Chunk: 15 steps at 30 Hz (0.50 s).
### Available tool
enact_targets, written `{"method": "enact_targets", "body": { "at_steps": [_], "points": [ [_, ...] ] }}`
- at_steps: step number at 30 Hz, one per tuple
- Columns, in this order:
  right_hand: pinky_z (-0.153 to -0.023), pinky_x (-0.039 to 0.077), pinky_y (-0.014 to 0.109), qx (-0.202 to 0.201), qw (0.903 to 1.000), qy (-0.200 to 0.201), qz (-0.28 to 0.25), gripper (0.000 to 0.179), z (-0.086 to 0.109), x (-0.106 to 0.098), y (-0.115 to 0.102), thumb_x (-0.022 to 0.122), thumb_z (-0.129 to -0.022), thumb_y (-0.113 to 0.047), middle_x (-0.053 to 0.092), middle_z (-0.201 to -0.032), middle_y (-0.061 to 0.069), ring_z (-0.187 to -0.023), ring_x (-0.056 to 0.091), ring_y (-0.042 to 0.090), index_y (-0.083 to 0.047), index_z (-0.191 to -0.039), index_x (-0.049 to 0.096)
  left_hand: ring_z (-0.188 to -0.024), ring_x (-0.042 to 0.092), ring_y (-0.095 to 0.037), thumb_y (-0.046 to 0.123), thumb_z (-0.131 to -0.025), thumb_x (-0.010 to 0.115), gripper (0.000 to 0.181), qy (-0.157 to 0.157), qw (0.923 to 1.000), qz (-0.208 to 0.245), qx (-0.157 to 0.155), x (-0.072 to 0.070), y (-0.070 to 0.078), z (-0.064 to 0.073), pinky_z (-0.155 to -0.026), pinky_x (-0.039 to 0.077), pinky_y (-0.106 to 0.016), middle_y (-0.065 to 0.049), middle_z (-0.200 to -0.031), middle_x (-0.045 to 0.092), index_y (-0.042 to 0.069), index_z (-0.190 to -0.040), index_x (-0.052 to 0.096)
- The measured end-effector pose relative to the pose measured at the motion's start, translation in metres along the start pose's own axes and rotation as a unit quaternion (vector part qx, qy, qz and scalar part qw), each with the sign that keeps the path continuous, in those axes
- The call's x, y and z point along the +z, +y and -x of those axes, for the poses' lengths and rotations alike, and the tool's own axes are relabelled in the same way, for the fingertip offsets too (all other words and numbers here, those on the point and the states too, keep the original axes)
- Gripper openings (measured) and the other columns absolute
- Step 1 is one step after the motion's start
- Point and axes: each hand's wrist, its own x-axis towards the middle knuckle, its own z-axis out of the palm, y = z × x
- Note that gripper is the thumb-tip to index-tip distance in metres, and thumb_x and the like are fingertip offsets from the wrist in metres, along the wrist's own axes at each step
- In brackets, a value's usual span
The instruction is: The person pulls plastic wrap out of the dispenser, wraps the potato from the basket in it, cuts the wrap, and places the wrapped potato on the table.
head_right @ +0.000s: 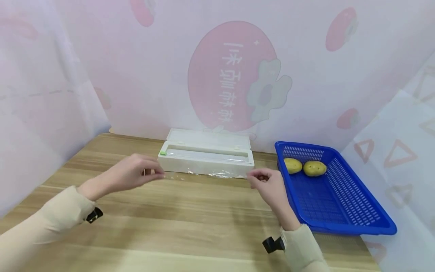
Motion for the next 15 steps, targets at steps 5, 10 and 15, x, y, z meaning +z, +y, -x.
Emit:
{"method": "enact_targets", "body": {
  "at_steps": [5, 10, 15],
  "points": [
    [-0.066, 0.055, 0.030, 0.026, 0.9992, -0.029, -0.004, 0.016, 0.019, -0.001, 0.017, 0.072, -0.088, -0.003, 0.070, -0.083, 0.011, -0.070, 0.068, 0.026, 0.008, -0.099, 0.072, -0.063, 0.053, 0.002, 0.018, -0.088, 0.076, 0.004, -0.066, 0.9965, 0.030, -0.042, 0.022, 0.008, 0.014, -0.056, 0.047, -0.021, 0.018, -0.081, 0.062, 0.021, -0.085, 0.075],
    [-0.072, 0.056, 0.037, 0.046, 0.9974, -0.056, -0.001, 0.012, 0.025, 0.002, 0.034, 0.073, -0.086, -0.001, 0.071, -0.084, 0.014, -0.073, 0.070, 0.025, 0.006, -0.095, 0.073, -0.065, 0.055, 0.001, 0.018, -0.088, 0.076, 0.006, -0.108, 0.9892, 0.057, -0.082, 0.038, 0.005, 0.027, -0.058, 0.049, -0.023, 0.020, -0.079, 0.060, 0.022, -0.083, 0.074],
    [-0.071, 0.055, 0.034, 0.066, 0.9950, -0.074, 0.004, 0.012, 0.027, 0.004, 0.037, 0.074, -0.085, -0.003, 0.071, -0.082, 0.010, -0.073, 0.067, 0.018, 0.006, -0.093, 0.074, -0.065, 0.056, -0.001, 0.017, -0.087, 0.077, 0.009, -0.117, 0.9844, 0.075, -0.108, 0.045, 0.003, 0.035, -0.057, 0.049, -0.024, 0.020, -0.078, 0.060, 0.022, -0.080, 0.073]
  ]
}}
